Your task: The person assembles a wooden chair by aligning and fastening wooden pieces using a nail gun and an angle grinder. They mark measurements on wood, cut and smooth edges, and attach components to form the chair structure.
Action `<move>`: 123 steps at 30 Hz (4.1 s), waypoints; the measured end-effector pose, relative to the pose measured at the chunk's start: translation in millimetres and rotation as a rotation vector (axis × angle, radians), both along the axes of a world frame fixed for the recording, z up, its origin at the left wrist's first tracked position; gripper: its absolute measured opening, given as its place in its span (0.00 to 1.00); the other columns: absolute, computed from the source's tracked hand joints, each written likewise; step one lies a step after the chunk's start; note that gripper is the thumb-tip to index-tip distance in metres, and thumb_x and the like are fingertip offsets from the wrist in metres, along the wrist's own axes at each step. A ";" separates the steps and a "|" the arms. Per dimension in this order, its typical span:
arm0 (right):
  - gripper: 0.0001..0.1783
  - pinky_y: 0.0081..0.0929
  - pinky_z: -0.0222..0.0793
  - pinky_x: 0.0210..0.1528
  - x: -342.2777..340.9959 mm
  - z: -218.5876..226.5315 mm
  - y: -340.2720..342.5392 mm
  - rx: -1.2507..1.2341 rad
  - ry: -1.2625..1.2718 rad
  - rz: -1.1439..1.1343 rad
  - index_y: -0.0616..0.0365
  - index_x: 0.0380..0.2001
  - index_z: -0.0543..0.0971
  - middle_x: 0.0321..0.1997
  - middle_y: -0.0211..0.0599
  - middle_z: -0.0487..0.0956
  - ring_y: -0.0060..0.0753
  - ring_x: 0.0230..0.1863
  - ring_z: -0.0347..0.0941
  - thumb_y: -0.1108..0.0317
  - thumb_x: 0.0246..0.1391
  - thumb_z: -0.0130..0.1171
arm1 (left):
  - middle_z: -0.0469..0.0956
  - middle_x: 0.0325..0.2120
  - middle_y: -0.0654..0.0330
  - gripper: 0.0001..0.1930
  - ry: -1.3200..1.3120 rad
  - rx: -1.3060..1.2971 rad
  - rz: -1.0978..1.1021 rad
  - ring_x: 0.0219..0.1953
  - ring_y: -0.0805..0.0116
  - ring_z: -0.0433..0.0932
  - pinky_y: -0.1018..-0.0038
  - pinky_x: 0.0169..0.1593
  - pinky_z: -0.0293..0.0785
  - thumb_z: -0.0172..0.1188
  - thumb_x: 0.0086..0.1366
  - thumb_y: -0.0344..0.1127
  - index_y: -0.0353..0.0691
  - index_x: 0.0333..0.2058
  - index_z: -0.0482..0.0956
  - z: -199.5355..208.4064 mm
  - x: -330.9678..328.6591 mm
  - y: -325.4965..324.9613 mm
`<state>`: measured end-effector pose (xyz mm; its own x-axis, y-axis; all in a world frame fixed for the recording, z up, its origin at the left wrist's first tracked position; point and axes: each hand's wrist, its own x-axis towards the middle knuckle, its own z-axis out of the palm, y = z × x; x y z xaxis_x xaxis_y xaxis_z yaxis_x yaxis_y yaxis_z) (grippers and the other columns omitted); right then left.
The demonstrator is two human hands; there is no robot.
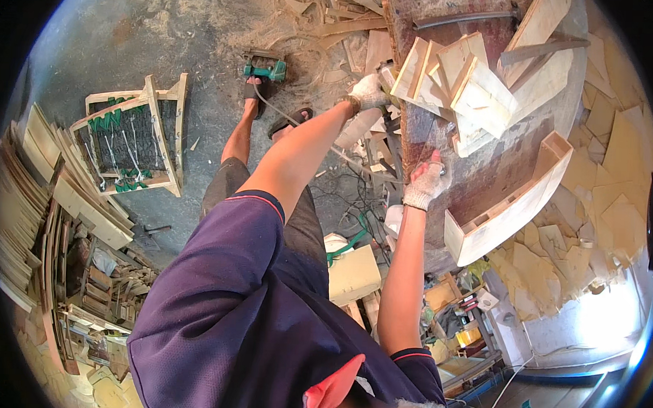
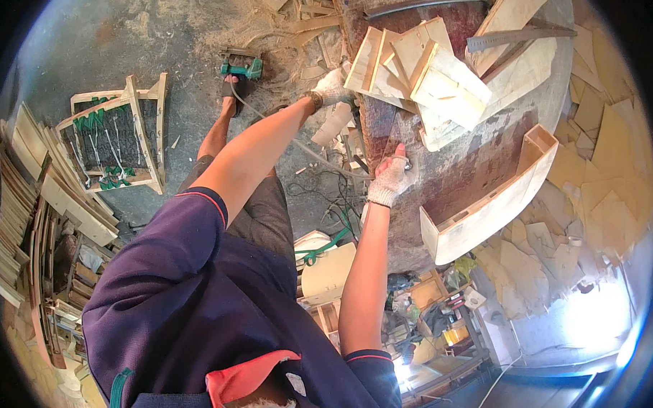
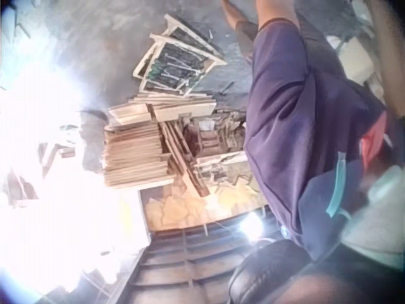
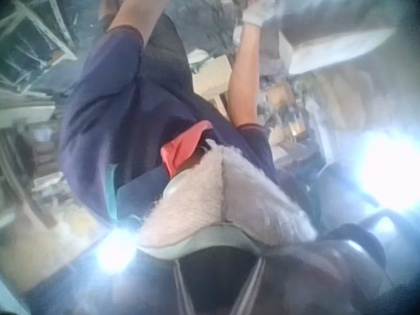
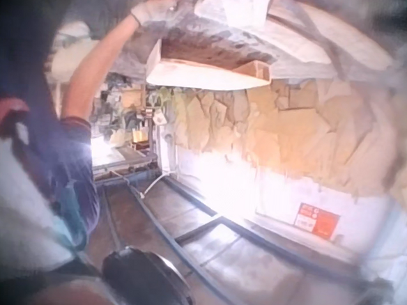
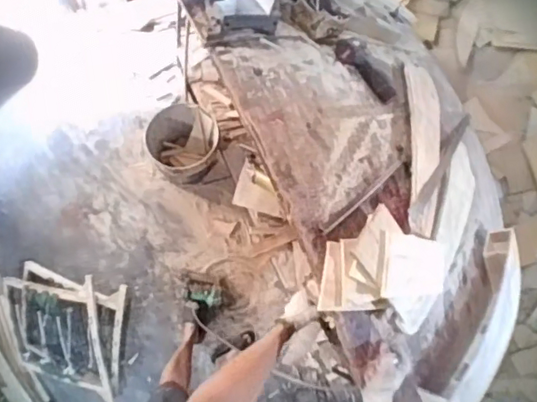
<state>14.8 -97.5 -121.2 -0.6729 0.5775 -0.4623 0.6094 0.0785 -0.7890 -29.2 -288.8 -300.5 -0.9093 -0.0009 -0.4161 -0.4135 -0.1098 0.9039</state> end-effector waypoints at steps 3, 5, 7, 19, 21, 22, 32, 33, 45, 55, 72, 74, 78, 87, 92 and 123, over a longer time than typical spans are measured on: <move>0.19 0.25 0.48 0.10 0.1 2.3 -5.1 0.016 0.019 -0.026 0.57 0.46 0.75 0.14 0.25 0.66 0.20 0.09 0.58 0.62 0.58 0.72 | 0.86 0.34 0.51 0.25 -0.136 -0.010 -0.056 0.36 0.56 0.85 0.64 0.43 0.80 0.75 0.48 0.46 0.39 0.44 0.85 17.0 20.3 -22.8; 0.18 0.25 0.48 0.08 -0.8 5.1 -11.4 0.014 0.027 0.040 0.52 0.28 0.70 0.12 0.24 0.64 0.20 0.08 0.57 0.60 0.59 0.71 | 0.86 0.32 0.56 0.23 -0.184 0.065 -0.152 0.35 0.65 0.84 0.67 0.42 0.80 0.75 0.49 0.42 0.40 0.44 0.85 35.0 47.0 -48.7; 0.22 0.24 0.48 0.08 -0.9 9.0 -18.9 0.014 0.035 0.080 0.50 0.20 0.68 0.11 0.23 0.64 0.20 0.07 0.57 0.59 0.59 0.70 | 0.85 0.33 0.59 0.20 -0.108 0.169 -0.210 0.33 0.72 0.82 0.70 0.39 0.77 0.72 0.55 0.38 0.38 0.46 0.83 60.9 77.5 -57.5; 0.16 0.27 0.56 0.18 -6.2 -19.2 -8.9 0.122 0.181 0.299 0.57 0.29 0.75 0.18 0.25 0.70 0.19 0.17 0.64 0.59 0.59 0.69 | 0.72 0.21 0.65 0.06 -0.382 0.841 0.308 0.22 0.70 0.74 0.67 0.30 0.74 0.63 0.67 0.30 0.38 0.39 0.75 150.6 155.3 -14.4; 0.12 0.26 0.63 0.26 -10.3 -21.7 -4.8 0.152 0.060 0.402 0.56 0.35 0.76 0.24 0.26 0.72 0.22 0.23 0.67 0.60 0.61 0.64 | 0.73 0.22 0.63 0.06 -0.350 0.737 0.319 0.22 0.68 0.75 0.66 0.30 0.76 0.62 0.68 0.30 0.36 0.38 0.76 169.9 168.9 -25.1; 0.11 0.25 0.63 0.27 -8.0 -18.2 -4.6 -0.148 0.148 0.394 0.56 0.37 0.75 0.25 0.26 0.72 0.22 0.23 0.67 0.61 0.62 0.63 | 0.74 0.22 0.62 0.06 -0.372 0.693 0.352 0.22 0.67 0.76 0.66 0.30 0.77 0.63 0.67 0.30 0.35 0.37 0.76 182.3 177.6 -29.3; 0.26 0.18 0.69 0.35 170.6 137.4 -45.9 -0.635 0.079 0.861 0.62 0.66 0.71 0.31 0.23 0.74 0.15 0.30 0.69 0.70 0.67 0.55 | 0.68 0.22 0.65 0.07 0.203 0.415 0.573 0.22 0.68 0.71 0.63 0.37 0.75 0.59 0.66 0.31 0.41 0.38 0.69 379.2 190.0 -62.0; 0.25 0.17 0.69 0.35 184.7 150.2 -49.2 -0.630 0.123 0.924 0.61 0.66 0.72 0.30 0.23 0.74 0.14 0.30 0.69 0.72 0.66 0.55 | 0.68 0.22 0.65 0.06 0.268 0.388 0.556 0.23 0.68 0.71 0.63 0.39 0.75 0.58 0.66 0.32 0.42 0.37 0.69 400.9 188.2 -60.3; 0.27 0.27 0.73 0.32 208.3 326.7 18.1 -0.679 0.640 1.201 0.61 0.59 0.79 0.22 0.28 0.74 0.23 0.25 0.78 0.57 0.61 0.64 | 0.72 0.26 0.61 0.07 0.907 0.755 0.034 0.28 0.63 0.75 0.59 0.50 0.71 0.49 0.75 0.32 0.44 0.33 0.68 560.2 208.2 -15.4; 0.48 0.30 0.65 0.29 241.1 305.8 -13.6 -0.414 0.939 0.965 0.64 0.77 0.45 0.26 0.34 0.73 0.32 0.23 0.69 0.61 0.67 0.60 | 0.73 0.27 0.61 0.07 0.845 0.751 -0.157 0.29 0.62 0.75 0.58 0.52 0.71 0.46 0.77 0.35 0.44 0.35 0.68 605.0 222.2 -11.7; 0.52 0.38 0.65 0.65 237.5 329.0 -52.2 -0.601 0.936 1.320 0.71 0.75 0.44 0.65 0.62 0.68 0.59 0.63 0.69 0.62 0.55 0.58 | 0.76 0.30 0.60 0.09 0.607 0.846 -0.500 0.32 0.66 0.80 0.61 0.47 0.75 0.56 0.72 0.33 0.42 0.39 0.63 598.3 225.1 -42.3; 0.51 0.36 0.64 0.65 233.9 317.0 -51.1 -0.385 0.773 1.382 0.69 0.72 0.49 0.65 0.55 0.67 0.51 0.64 0.67 0.62 0.51 0.63 | 0.75 0.28 0.61 0.08 0.487 0.945 -0.323 0.31 0.63 0.80 0.59 0.48 0.76 0.57 0.72 0.30 0.40 0.41 0.66 573.1 227.8 -33.8; 0.41 0.32 0.77 0.43 212.5 260.4 -21.0 -0.451 0.199 0.863 0.60 0.60 0.67 0.42 0.34 0.81 0.31 0.40 0.80 0.60 0.45 0.75 | 0.82 0.36 0.57 0.19 0.239 0.002 0.020 0.35 0.65 0.82 0.68 0.41 0.79 0.70 0.60 0.36 0.36 0.46 0.76 491.3 226.9 19.1; 0.30 0.21 0.55 0.12 152.3 120.2 66.5 -0.666 0.002 0.167 0.56 0.64 0.69 0.20 0.24 0.62 0.18 0.12 0.55 0.55 0.63 0.56 | 0.80 0.53 0.48 0.39 0.027 -0.026 -0.333 0.55 0.59 0.82 0.66 0.60 0.73 0.69 0.65 0.52 0.39 0.68 0.65 281.3 213.8 -3.3; 0.25 0.19 0.54 0.14 91.7 72.3 123.2 -1.025 0.106 -0.015 0.59 0.56 0.73 0.20 0.24 0.63 0.17 0.12 0.54 0.53 0.64 0.56 | 0.85 0.46 0.51 0.23 -0.355 -0.316 -0.146 0.48 0.61 0.85 0.69 0.49 0.80 0.68 0.65 0.43 0.36 0.53 0.77 57.6 236.3 -86.6; 0.38 0.24 0.56 0.12 64.3 74.9 88.1 -0.084 -0.069 -0.216 0.52 0.29 0.72 0.16 0.26 0.65 0.24 0.11 0.59 0.24 0.60 0.48 | 0.82 0.40 0.41 0.26 -0.191 -0.271 -0.273 0.44 0.40 0.81 0.55 0.47 0.77 0.69 0.56 0.53 0.42 0.48 0.81 -213.2 206.7 -120.6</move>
<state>79.1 -9.4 -46.4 -0.5032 0.6622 -0.5552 0.6573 -0.1238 -0.7434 177.5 -409.4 -513.7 -0.7982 0.0970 -0.5945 -0.5569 0.2576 0.7896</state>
